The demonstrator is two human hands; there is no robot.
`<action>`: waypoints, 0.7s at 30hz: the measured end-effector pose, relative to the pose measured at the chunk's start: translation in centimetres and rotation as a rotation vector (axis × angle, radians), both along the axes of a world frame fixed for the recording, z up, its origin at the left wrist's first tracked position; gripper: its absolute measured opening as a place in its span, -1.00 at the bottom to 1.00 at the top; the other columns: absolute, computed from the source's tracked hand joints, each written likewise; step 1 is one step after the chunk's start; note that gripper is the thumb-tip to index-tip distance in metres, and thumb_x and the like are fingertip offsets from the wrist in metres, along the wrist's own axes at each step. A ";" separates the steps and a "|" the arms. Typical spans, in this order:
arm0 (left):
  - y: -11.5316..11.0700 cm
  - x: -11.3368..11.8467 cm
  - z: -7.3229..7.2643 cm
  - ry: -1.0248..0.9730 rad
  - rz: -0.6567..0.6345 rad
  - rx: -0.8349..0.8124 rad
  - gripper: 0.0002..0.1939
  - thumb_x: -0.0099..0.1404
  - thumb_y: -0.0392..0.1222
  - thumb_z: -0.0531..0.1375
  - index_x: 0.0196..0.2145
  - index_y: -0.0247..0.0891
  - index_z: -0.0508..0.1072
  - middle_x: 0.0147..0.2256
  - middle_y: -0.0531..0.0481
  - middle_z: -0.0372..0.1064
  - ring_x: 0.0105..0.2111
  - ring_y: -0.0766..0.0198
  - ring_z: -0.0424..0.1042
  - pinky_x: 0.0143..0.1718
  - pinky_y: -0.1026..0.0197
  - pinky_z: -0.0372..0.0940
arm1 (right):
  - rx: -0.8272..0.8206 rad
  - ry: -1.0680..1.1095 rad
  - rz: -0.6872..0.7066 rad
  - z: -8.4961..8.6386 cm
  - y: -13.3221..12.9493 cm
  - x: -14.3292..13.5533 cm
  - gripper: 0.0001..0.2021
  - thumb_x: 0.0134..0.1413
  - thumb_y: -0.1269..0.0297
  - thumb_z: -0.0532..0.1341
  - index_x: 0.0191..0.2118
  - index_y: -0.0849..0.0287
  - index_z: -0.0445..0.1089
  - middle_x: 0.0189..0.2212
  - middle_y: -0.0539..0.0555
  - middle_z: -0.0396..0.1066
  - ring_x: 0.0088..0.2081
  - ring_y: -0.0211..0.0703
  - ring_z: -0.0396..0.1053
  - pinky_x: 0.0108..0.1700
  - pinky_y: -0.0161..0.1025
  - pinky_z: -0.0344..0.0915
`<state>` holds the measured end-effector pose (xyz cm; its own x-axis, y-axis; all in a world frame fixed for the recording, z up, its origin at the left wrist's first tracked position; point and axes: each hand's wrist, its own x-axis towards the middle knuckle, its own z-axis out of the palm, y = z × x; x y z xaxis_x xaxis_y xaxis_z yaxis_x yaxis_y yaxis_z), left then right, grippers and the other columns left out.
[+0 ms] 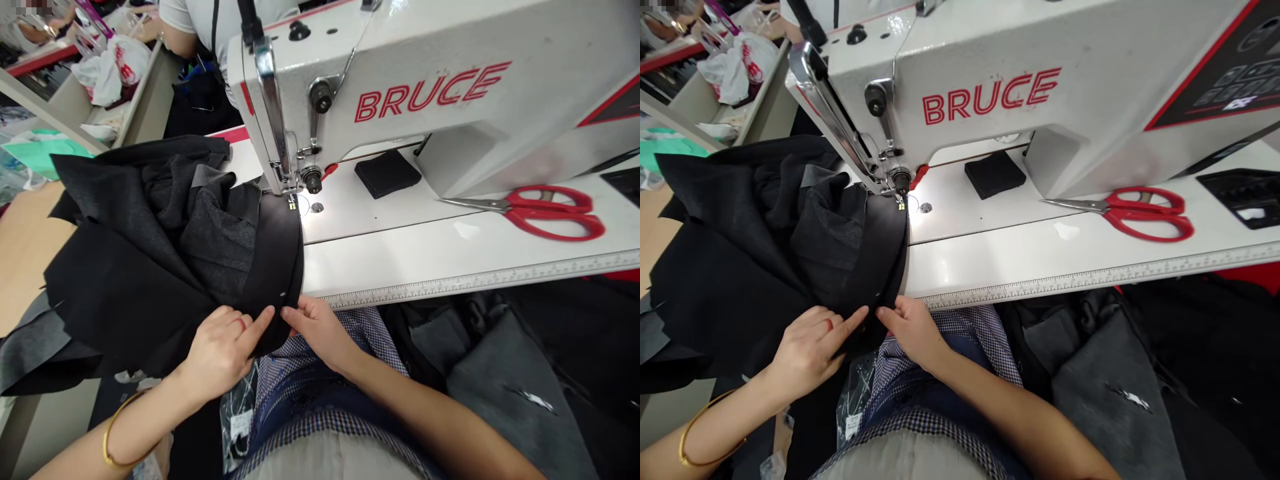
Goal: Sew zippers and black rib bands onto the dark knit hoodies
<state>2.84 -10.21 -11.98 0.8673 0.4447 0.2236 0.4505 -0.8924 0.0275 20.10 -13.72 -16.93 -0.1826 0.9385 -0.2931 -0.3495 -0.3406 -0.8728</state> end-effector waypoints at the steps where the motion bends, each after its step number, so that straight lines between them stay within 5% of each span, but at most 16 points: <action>1: -0.2 0.1 0.1 0.024 -0.049 0.019 -0.58 0.14 -0.46 -0.05 -0.01 -0.48 0.22 -0.60 0.04 0.17 -0.55 0.30 0.21 -0.49 0.21 0.16 | -0.011 -0.050 0.029 -0.1 -0.1 0.0 -0.80 0.02 0.19 0.12 -0.45 0.24 0.26 -0.62 -0.08 0.20 -0.56 -0.35 0.16 -0.51 -0.40 0.15; 6: -0.6 0.4 0.4 0.079 -0.101 0.016 -0.55 0.10 -0.50 -0.06 -0.01 -0.50 0.21 -0.55 -0.02 0.21 -0.50 0.26 0.21 -0.46 0.17 0.18 | 0.022 -0.213 0.075 -0.2 -0.3 0.3 -0.76 0.05 0.25 0.06 -0.55 0.24 0.21 -0.66 -0.08 0.16 -0.59 -0.36 0.13 -0.54 -0.40 0.10; 11: -0.4 1.0 0.6 0.035 -0.091 -0.044 -0.55 0.10 -0.51 -0.08 -0.03 -0.48 0.25 -0.22 -0.21 0.29 -0.24 0.13 0.25 -0.26 0.09 0.25 | 0.152 -0.326 0.178 -0.2 -0.1 1.0 -0.83 0.01 0.46 -0.02 -0.55 0.22 0.19 -0.65 -0.08 0.17 -0.58 -0.35 0.14 -0.55 -0.41 0.08; 14: -0.4 1.3 0.5 0.051 -0.121 -0.100 -0.55 0.10 -0.51 -0.08 -0.03 -0.49 0.25 -0.22 -0.20 0.31 -0.25 0.15 0.26 -0.26 0.12 0.29 | 0.430 -0.710 0.180 -0.1 0.1 1.9 -0.82 -0.02 0.56 -0.02 -0.53 0.22 0.21 -0.62 -0.06 0.20 -0.57 -0.33 0.13 -0.53 -0.39 0.05; 18: -0.4 1.7 0.2 0.054 -0.134 -0.183 -0.53 0.07 -0.50 -0.08 -0.04 -0.45 0.27 -0.24 -0.19 0.33 -0.26 0.18 0.30 -0.26 0.14 0.33 | 0.827 -1.288 0.001 0.2 0.7 3.3 -0.81 0.12 0.47 -0.02 -0.36 0.23 0.32 -0.48 0.05 0.28 -0.47 -0.24 0.19 -0.46 -0.31 0.08; 21: 0.9 1.9 0.9 0.075 -0.169 -0.326 -0.57 0.13 -0.46 -0.06 -0.03 -0.39 0.29 -0.23 -0.15 0.34 -0.28 0.23 0.32 -0.27 0.19 0.34 | 1.062 -1.380 -0.003 0.2 1.5 4.2 -0.80 0.17 0.42 -0.02 -0.22 0.19 0.33 -0.24 0.12 0.34 -0.19 -0.14 0.24 -0.26 -0.22 0.14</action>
